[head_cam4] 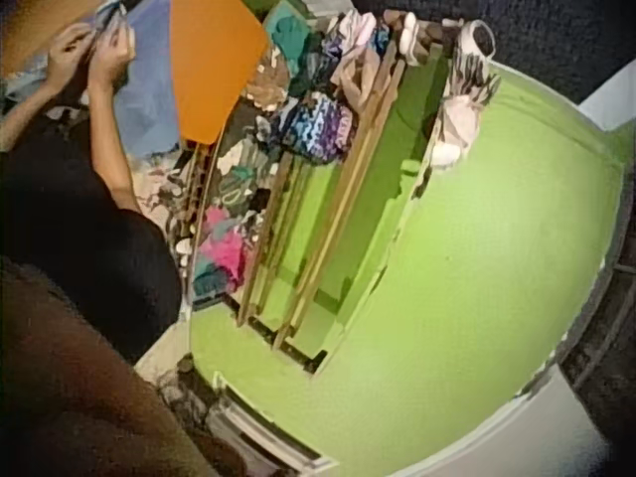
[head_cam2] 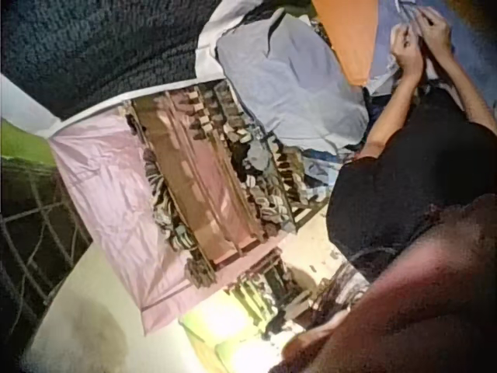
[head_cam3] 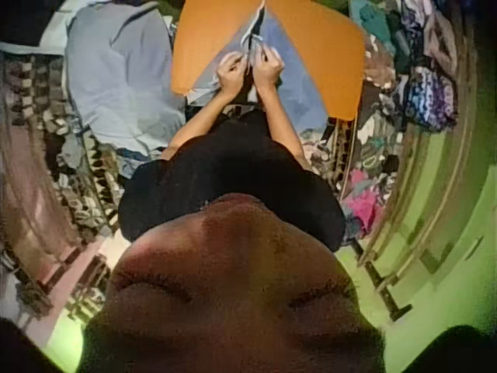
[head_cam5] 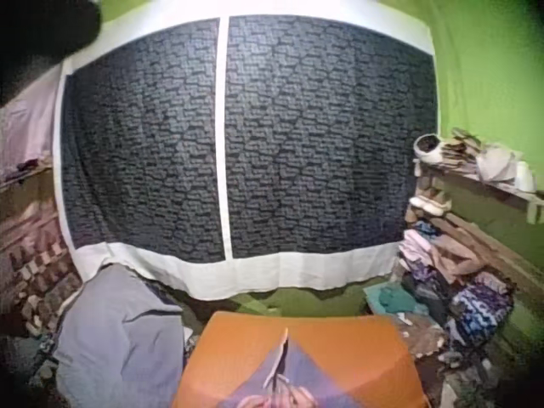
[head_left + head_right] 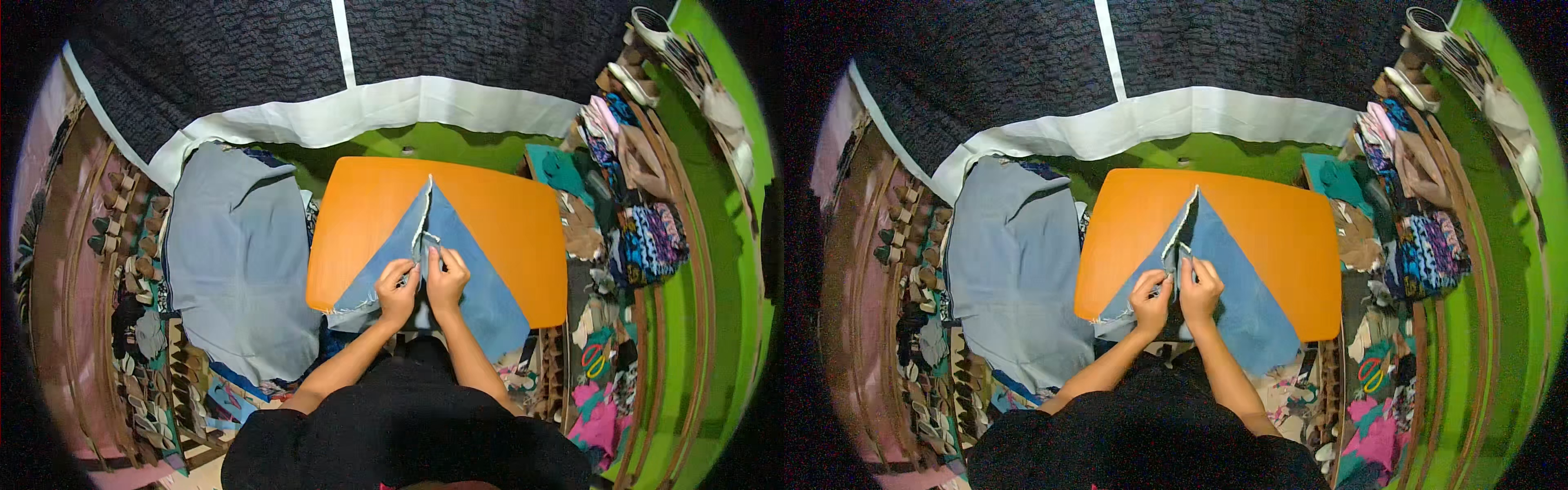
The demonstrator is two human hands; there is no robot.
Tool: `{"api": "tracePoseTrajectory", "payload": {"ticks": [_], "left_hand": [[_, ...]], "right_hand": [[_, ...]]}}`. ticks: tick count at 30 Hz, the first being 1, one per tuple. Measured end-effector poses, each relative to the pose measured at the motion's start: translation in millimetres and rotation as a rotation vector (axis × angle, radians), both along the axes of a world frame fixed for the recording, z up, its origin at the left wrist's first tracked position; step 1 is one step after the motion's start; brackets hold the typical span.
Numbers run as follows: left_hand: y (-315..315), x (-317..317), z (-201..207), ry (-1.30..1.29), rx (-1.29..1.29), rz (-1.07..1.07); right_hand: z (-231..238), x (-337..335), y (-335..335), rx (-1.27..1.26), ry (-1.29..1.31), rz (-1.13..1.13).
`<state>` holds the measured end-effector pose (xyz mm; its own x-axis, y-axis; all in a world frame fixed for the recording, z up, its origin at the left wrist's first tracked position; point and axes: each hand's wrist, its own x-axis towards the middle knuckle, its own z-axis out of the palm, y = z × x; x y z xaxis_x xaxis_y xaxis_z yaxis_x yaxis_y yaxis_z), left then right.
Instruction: Folding and organizing various fabric materials on a table and placing them on a shelf.
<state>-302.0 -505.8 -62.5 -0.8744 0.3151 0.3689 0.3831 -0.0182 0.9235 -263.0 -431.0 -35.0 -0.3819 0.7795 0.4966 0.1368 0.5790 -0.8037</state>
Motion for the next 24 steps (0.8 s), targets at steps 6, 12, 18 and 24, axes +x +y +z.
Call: {"api": "tracePoseTrajectory", "payload": {"ticks": [6, 12, 18, 24], "left_hand": [[-20, 20, 3, 0.054, 0.084, -0.147], [-30, 32, -1, 0.180, 0.083, -0.202], [-40, 49, 6, 0.135, 0.141, -0.508], [-39, 6, 22, 0.046, 0.066, -0.457]], "right_hand": [[2, 25, -26, 0.045, 0.086, 0.107], [15, 46, -43, -0.032, 0.004, 0.170], [17, 69, -42, -0.038, 0.026, 0.020], [26, 104, -44, -0.184, -0.026, 0.268]]}}
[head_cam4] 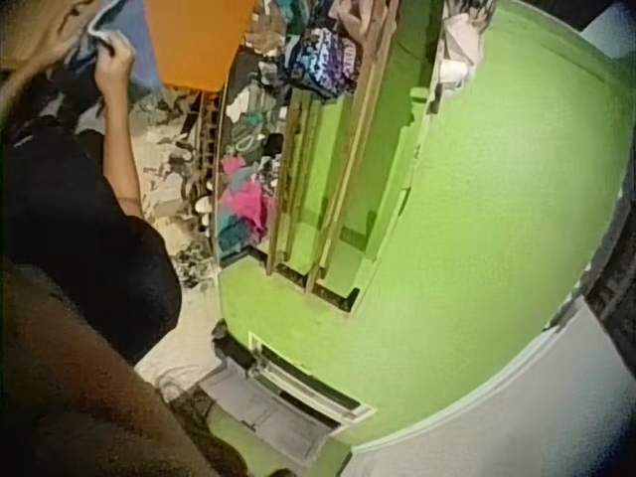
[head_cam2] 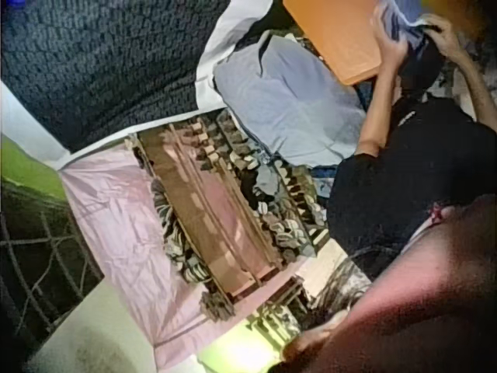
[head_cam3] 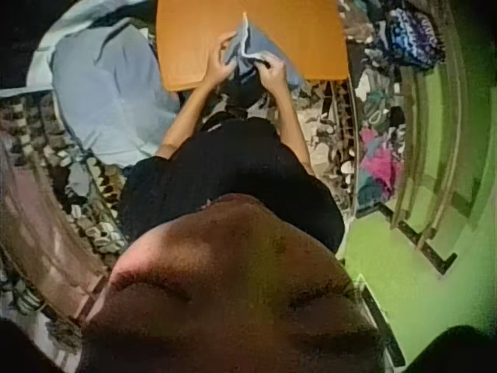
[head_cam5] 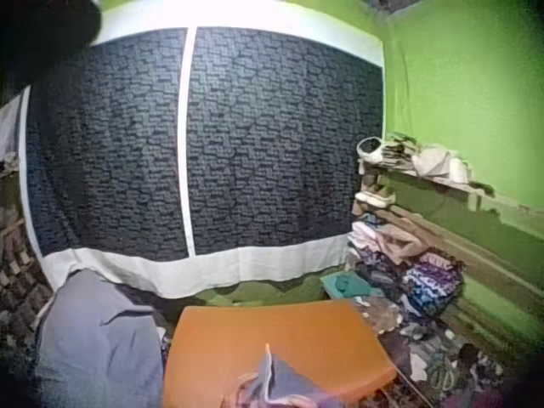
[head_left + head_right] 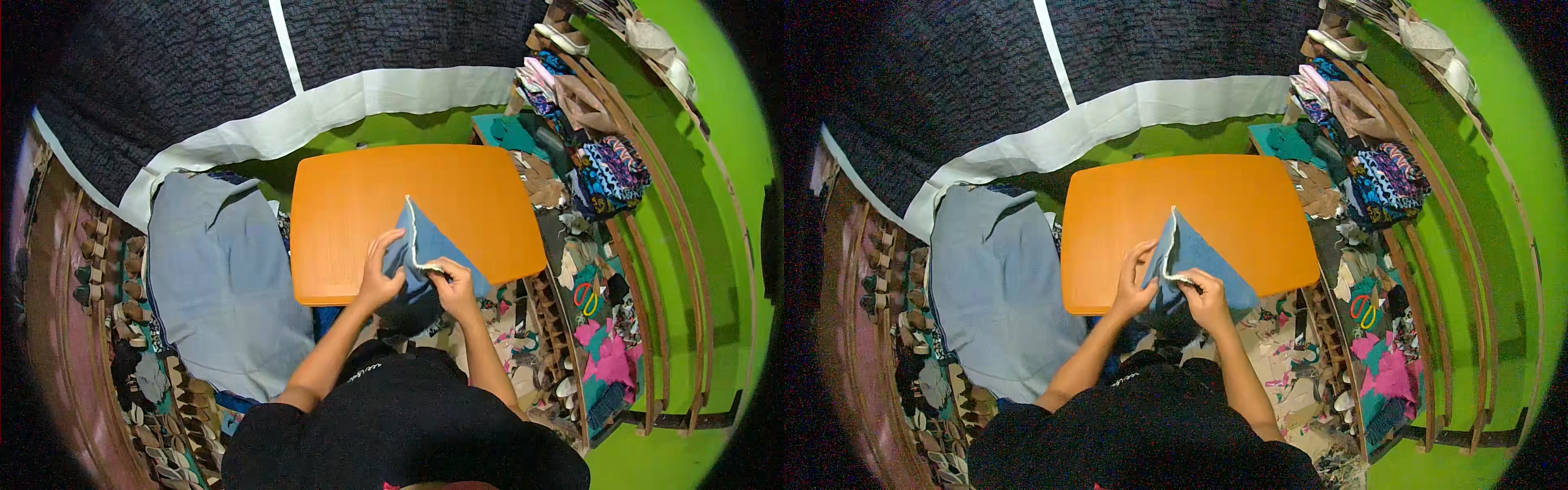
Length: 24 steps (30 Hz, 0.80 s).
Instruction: Folding and organizing various fabric materials on a table and placing them on a shelf.
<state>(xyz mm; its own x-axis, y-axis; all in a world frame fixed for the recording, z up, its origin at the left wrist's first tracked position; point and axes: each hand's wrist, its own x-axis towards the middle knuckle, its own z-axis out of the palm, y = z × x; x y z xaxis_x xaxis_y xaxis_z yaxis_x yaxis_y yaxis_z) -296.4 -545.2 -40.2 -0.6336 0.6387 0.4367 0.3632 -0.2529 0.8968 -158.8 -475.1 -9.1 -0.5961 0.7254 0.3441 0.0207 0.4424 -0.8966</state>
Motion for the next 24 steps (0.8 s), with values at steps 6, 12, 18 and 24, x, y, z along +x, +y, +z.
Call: {"api": "tracePoseTrajectory", "payload": {"ticks": [6, 12, 18, 24], "left_hand": [[1, -12, 12, 0.620, -0.316, -0.695], [-21, 0, -43, 0.770, -0.420, -0.506], [-60, 42, -60, 0.816, -0.235, -0.007], [-97, 97, -59, 0.979, -0.379, 0.332]], "right_hand": [[24, 44, -10, -0.047, -0.069, 0.183], [33, 116, -8, -0.047, -0.028, 0.149], [26, 195, 2, -0.047, 0.038, 0.024], [14, 263, 5, -0.042, 0.049, -0.003]]}}
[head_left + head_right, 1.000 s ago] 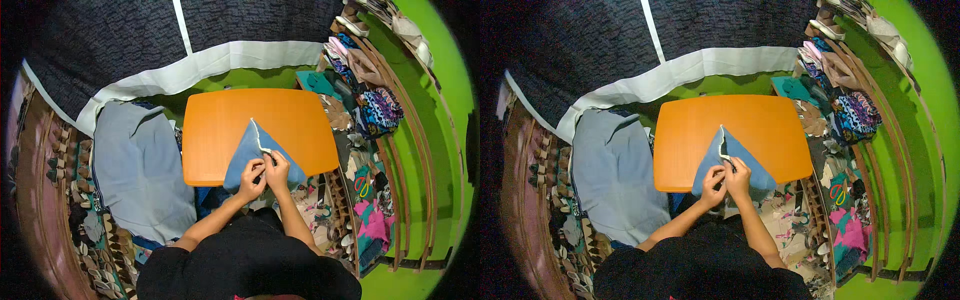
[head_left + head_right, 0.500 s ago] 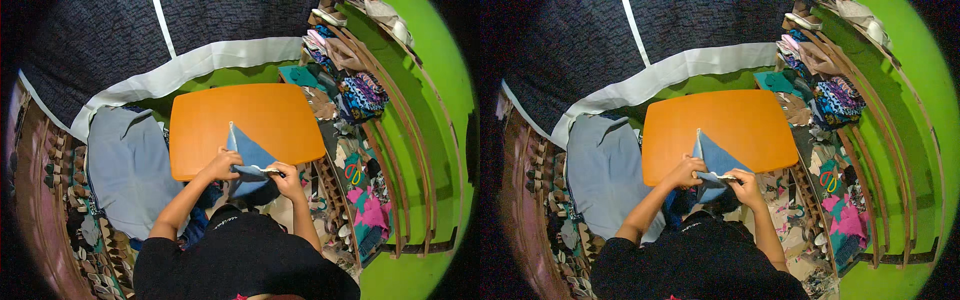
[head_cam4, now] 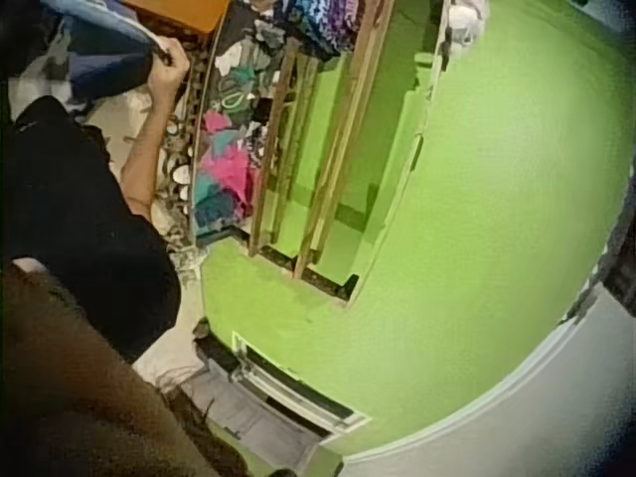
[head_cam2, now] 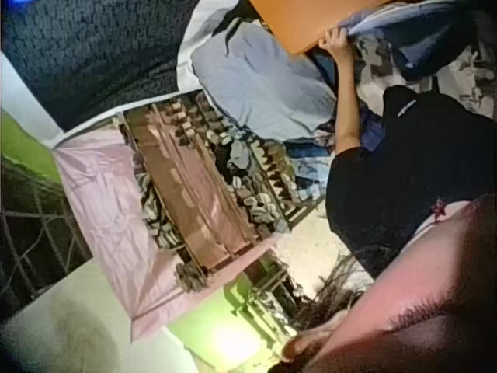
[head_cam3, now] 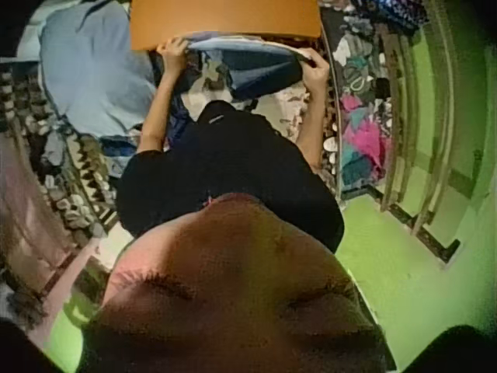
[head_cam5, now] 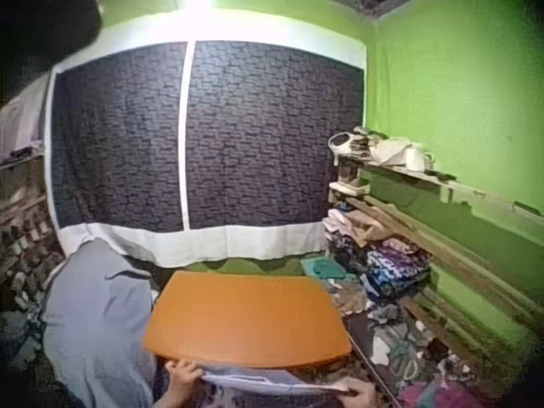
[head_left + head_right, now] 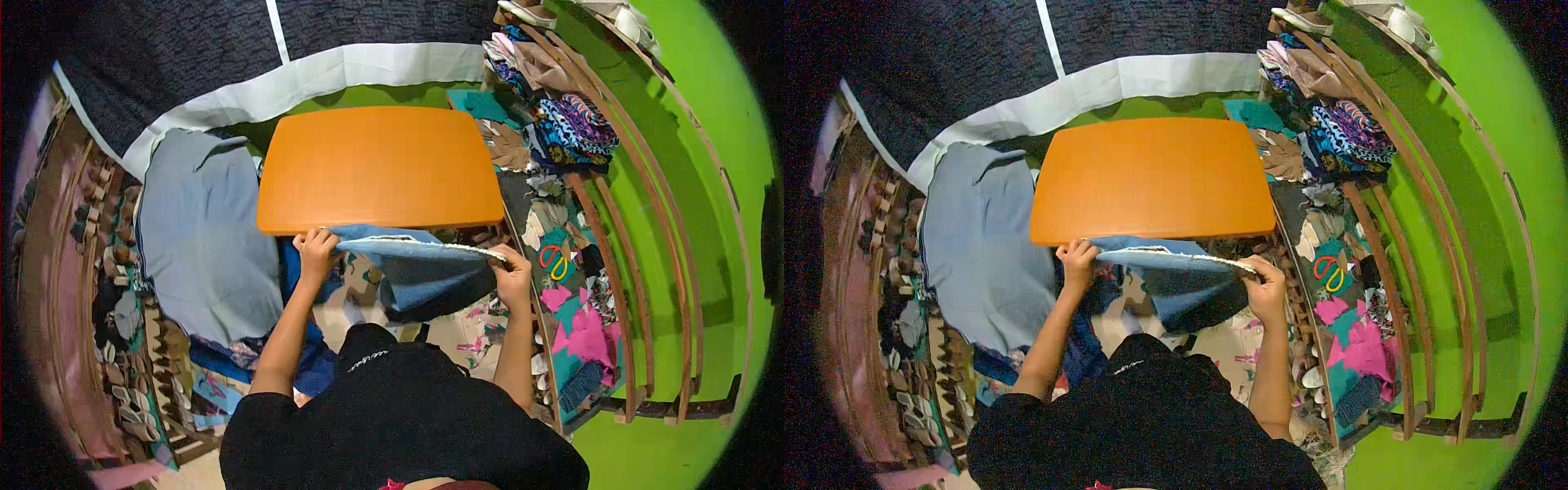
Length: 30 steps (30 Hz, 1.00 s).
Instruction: Folding and organizing various fabric materials on a table and placing them on a shelf.
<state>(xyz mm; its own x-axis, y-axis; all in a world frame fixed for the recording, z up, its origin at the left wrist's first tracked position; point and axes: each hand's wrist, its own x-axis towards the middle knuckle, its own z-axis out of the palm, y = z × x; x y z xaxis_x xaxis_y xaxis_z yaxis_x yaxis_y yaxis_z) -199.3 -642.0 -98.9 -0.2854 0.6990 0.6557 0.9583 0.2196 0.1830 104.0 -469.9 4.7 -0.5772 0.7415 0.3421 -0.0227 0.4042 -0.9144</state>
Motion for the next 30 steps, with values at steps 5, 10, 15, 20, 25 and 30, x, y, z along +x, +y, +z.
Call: {"api": "tracePoseTrajectory", "payload": {"ticks": [5, 10, 15, 20, 25, 30], "left_hand": [[-26, 37, -8, 0.054, 0.012, 0.238], [-44, 15, 35, 0.149, 0.012, 0.115], [-32, 13, 143, 0.118, 0.144, -0.057], [-27, 38, 231, 0.093, 0.461, -0.203], [-46, 46, 222, -0.638, 0.573, -0.373], [-57, 22, 200, -0.325, 0.509, -0.260]], "right_hand": [[-8, 35, 1, -0.080, 0.049, -0.059], [-30, 59, 30, -0.008, -0.111, -0.129], [32, 38, 79, 0.170, -0.171, -0.336], [80, 22, 107, 0.369, 0.305, -0.515], [74, 9, 79, 0.361, 0.051, -0.449], [67, -6, 60, 0.381, 0.121, -0.454]]}}
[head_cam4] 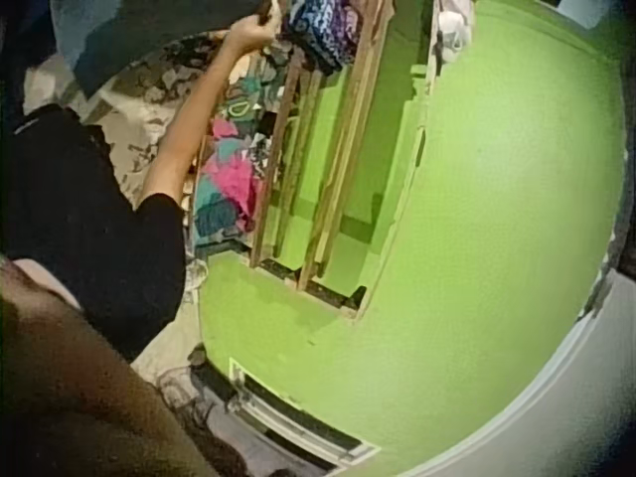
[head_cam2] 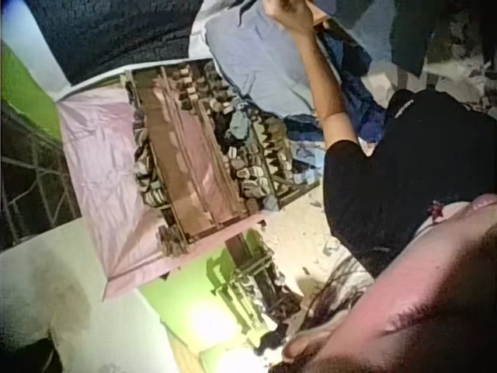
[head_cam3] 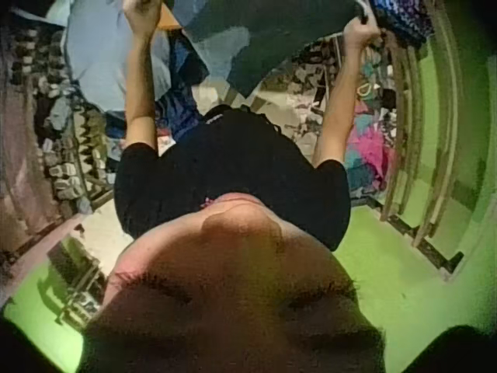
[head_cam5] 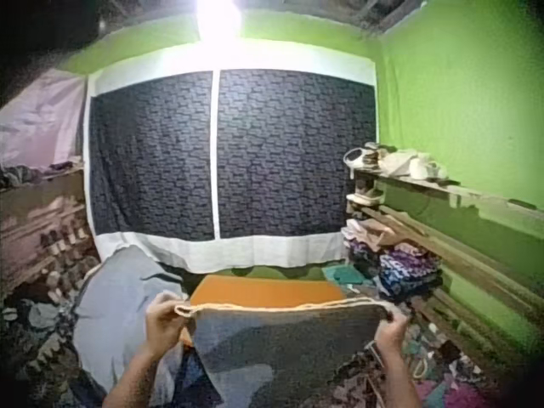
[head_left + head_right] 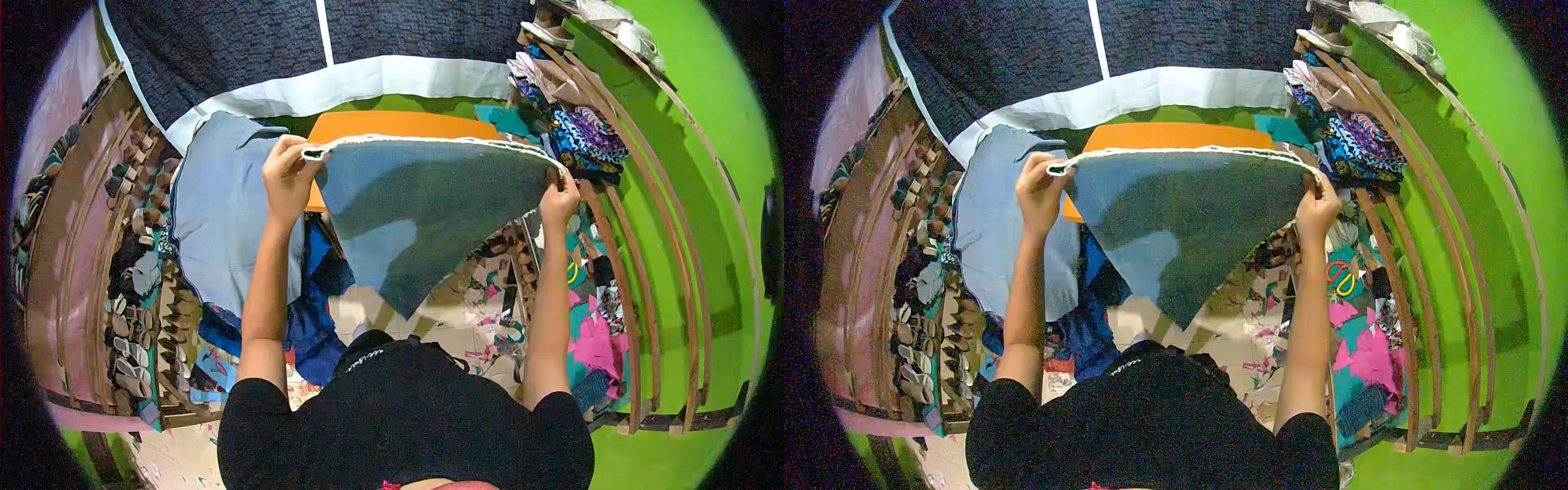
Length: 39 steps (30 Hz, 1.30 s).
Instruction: Folding and organizing various fabric materials on a table and placing them on a shelf.
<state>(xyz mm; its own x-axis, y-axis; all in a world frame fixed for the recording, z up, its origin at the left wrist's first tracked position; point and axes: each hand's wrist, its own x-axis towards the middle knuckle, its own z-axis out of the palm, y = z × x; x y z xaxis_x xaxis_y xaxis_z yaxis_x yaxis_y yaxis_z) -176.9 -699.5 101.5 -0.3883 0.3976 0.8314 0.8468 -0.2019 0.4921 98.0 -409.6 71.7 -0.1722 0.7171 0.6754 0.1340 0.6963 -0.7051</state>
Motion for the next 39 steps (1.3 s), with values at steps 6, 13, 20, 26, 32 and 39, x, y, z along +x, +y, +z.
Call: {"api": "tracePoseTrajectory", "payload": {"ticks": [6, 13, 20, 26, 32, 39], "left_hand": [[18, 9, -24, -0.331, 0.236, -0.084], [20, 13, -38, -0.488, 0.272, -0.028], [24, 15, -47, -0.561, 0.424, -0.072], [26, 42, -44, -0.563, 0.339, -0.014], [51, 109, -51, -0.455, 0.215, 0.112], [55, 120, -70, -0.676, 0.154, -0.316]], "right_hand": [[-29, -12, 3, 0.126, 0.100, 0.067], [3, -6, -33, 0.194, -0.144, 0.264], [1, -4, -22, 0.012, -0.207, 0.417], [-20, -30, -44, 0.054, -0.266, 0.076], [-42, -63, -97, -0.026, -0.235, 0.548], [-12, -84, -119, -0.037, -0.434, 0.863]]}}
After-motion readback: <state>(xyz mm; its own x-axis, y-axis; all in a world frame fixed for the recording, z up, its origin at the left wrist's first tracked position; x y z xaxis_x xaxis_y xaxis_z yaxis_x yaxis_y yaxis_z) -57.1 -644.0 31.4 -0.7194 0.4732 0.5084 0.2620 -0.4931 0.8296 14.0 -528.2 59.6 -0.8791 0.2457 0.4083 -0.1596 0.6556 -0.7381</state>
